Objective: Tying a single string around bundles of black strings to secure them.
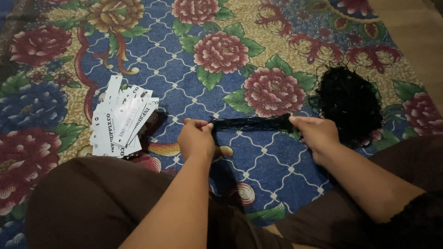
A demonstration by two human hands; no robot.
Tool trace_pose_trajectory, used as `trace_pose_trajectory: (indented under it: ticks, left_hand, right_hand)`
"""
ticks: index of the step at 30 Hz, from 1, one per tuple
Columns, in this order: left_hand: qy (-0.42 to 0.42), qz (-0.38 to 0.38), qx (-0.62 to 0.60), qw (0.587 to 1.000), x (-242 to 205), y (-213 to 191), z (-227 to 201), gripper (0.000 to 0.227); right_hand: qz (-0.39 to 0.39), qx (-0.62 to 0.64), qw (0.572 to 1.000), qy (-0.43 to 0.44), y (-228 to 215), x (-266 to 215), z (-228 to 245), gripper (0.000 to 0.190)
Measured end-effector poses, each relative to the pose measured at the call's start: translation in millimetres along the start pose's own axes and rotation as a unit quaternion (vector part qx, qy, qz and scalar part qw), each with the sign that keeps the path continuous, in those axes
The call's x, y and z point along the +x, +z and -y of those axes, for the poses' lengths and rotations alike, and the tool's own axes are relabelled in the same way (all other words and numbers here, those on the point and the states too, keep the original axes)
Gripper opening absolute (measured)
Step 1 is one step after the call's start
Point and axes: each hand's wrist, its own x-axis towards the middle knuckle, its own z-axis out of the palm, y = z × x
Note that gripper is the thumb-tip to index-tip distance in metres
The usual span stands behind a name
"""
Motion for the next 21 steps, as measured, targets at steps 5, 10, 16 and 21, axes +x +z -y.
trace_pose_trajectory:
  ticks: [5,10,16,21]
  left_hand:
    - [-0.005,0.007,0.003,1.0,1,0,1,0.017]
    - [-0.01,0.007,-0.004,1.0,2,1,2,0.019]
    - [-0.01,-0.001,-0.033,0.999,3,4,6,0.022]
    - [-0.015,-0.022,-0.046,0.999,8,12,11,0.025]
  right_hand:
    - [-0.01,-0.017,1.0,0.002,0,-3,-1,0.031]
    - [-0.012,-0.029,1.0,0.001,-2,-9,2,0.033]
    - [0.011,-0.043,0.998,-0.041,-11,-31,3,0.037]
    - [0.021,-0.167,0.983,-0.069,-21,-37,-13,0.033]
